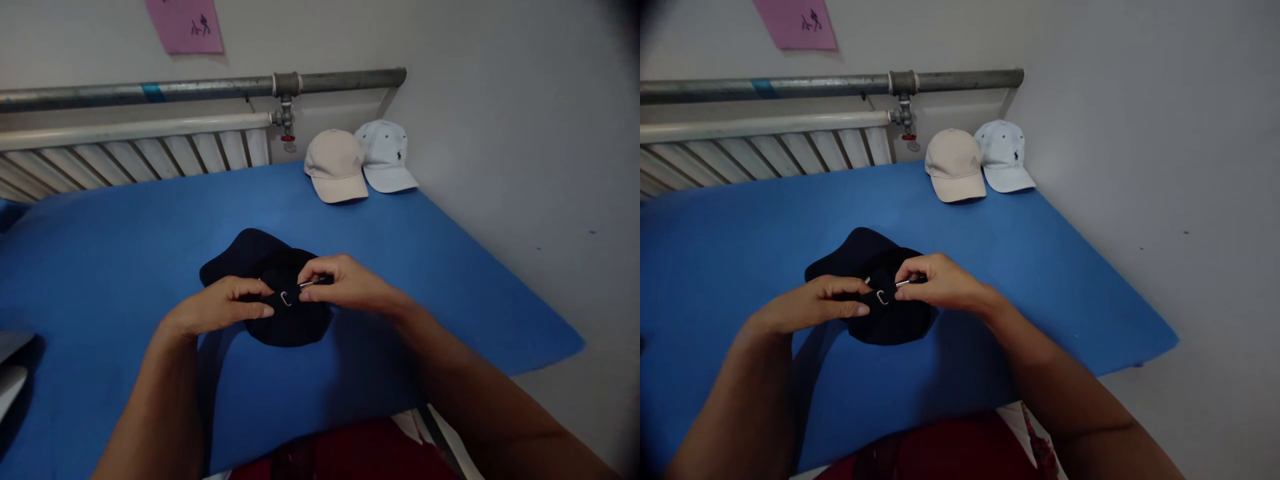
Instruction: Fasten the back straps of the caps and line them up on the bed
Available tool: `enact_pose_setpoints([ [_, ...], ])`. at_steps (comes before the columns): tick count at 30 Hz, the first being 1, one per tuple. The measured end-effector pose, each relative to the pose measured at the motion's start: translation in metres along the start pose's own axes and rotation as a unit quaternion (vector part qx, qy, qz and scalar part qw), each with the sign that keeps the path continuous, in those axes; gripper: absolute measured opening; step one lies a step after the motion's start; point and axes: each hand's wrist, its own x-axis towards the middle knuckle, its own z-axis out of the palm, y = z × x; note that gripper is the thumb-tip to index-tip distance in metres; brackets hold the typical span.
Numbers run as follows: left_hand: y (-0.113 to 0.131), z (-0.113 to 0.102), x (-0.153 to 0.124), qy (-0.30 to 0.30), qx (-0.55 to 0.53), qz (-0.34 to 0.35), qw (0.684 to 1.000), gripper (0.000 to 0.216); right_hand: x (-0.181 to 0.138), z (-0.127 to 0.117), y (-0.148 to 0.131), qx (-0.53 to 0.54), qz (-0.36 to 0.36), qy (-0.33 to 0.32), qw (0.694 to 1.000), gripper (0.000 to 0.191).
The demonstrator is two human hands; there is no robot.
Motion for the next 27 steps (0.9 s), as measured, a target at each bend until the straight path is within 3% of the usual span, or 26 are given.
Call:
enact_pose_setpoints([
  [3,0.002,0.003,0.001,0.009,-0.065,-0.015,0.998,0.028,0.000,0.002,-0.001,-0.044,-0.031,0.012,0.998,0.004],
  [8,0.002,0.009,0.006,0.006,-0.144,0.015,0.989,0.039,-0.001,0.005,-0.002,-0.053,-0.038,-0.013,0.998,0.002],
  [27,-0.005,0.009,0.009,0.014,-0.240,0.027,0.970,0.034,-0.001,0.008,0.000,-0.070,-0.053,0.014,0.996,0.002],
])
